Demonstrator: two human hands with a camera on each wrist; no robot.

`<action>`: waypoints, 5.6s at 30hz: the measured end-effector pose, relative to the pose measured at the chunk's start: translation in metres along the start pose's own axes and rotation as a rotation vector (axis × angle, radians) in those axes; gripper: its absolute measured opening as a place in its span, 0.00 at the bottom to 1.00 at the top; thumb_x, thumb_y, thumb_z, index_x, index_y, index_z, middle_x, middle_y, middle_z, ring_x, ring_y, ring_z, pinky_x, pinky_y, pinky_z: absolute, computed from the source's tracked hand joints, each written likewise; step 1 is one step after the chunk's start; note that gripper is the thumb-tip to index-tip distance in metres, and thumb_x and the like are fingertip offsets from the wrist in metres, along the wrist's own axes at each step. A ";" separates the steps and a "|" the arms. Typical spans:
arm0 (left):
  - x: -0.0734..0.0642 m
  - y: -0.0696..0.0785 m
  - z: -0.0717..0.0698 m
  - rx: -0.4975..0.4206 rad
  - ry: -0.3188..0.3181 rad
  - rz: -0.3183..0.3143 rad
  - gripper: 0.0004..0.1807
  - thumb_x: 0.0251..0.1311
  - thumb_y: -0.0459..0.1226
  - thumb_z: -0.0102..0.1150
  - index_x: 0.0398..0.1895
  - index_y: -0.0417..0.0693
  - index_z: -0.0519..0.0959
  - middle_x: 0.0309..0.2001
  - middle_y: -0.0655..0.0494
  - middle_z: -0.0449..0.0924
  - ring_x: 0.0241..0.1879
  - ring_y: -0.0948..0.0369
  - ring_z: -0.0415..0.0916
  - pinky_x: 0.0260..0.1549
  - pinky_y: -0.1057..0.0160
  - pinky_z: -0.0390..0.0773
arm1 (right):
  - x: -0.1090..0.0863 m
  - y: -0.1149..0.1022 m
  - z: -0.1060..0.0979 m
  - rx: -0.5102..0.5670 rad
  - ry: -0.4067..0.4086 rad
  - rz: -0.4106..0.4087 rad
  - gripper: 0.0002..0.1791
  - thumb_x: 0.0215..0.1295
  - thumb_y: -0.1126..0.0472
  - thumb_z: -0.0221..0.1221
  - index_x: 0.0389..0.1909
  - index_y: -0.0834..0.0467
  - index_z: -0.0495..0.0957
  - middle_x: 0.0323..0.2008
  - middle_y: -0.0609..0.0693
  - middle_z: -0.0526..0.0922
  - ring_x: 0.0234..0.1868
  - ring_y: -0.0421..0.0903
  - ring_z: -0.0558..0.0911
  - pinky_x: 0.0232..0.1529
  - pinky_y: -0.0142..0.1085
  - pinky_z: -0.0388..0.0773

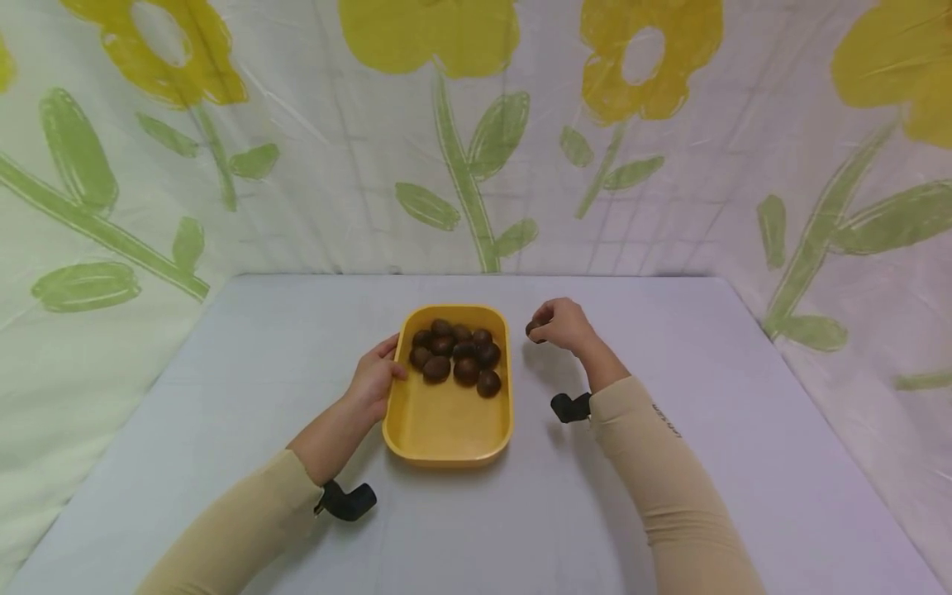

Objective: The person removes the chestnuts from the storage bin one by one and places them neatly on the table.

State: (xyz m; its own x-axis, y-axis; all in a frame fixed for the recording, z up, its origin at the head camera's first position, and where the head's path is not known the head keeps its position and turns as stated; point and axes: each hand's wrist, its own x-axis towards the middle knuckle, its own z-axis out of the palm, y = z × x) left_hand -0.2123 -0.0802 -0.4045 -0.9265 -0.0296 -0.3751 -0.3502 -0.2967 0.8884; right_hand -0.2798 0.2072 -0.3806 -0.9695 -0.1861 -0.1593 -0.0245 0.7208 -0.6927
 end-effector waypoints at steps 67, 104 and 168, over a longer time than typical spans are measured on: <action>0.000 -0.002 -0.001 -0.023 -0.008 0.010 0.43 0.42 0.15 0.38 0.69 0.43 0.58 0.71 0.50 0.56 0.69 0.55 0.55 0.66 0.57 0.59 | 0.010 -0.105 0.043 0.094 -0.203 -0.103 0.23 0.55 0.62 0.64 0.53 0.63 0.76 0.54 0.61 0.75 0.46 0.55 0.80 0.43 0.41 0.81; -0.003 0.000 -0.001 -0.024 -0.033 0.010 0.43 0.42 0.16 0.38 0.70 0.43 0.57 0.71 0.49 0.55 0.70 0.54 0.53 0.68 0.56 0.56 | -0.001 -0.115 0.123 -0.244 -0.252 -0.224 0.08 0.47 0.63 0.69 0.26 0.60 0.79 0.24 0.49 0.78 0.27 0.43 0.73 0.28 0.30 0.69; 0.000 -0.002 -0.002 -0.035 -0.007 0.004 0.43 0.43 0.15 0.37 0.70 0.42 0.56 0.71 0.49 0.54 0.70 0.54 0.54 0.67 0.57 0.57 | -0.018 -0.003 -0.002 0.259 0.121 -0.071 0.20 0.57 0.63 0.60 0.52 0.62 0.75 0.52 0.61 0.77 0.54 0.54 0.74 0.52 0.43 0.71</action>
State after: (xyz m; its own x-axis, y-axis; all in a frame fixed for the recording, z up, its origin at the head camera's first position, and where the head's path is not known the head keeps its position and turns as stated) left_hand -0.2110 -0.0811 -0.4067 -0.9289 -0.0241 -0.3694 -0.3414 -0.3298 0.8801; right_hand -0.2629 0.2096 -0.3747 -0.9900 -0.1382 -0.0299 -0.0456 0.5119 -0.8578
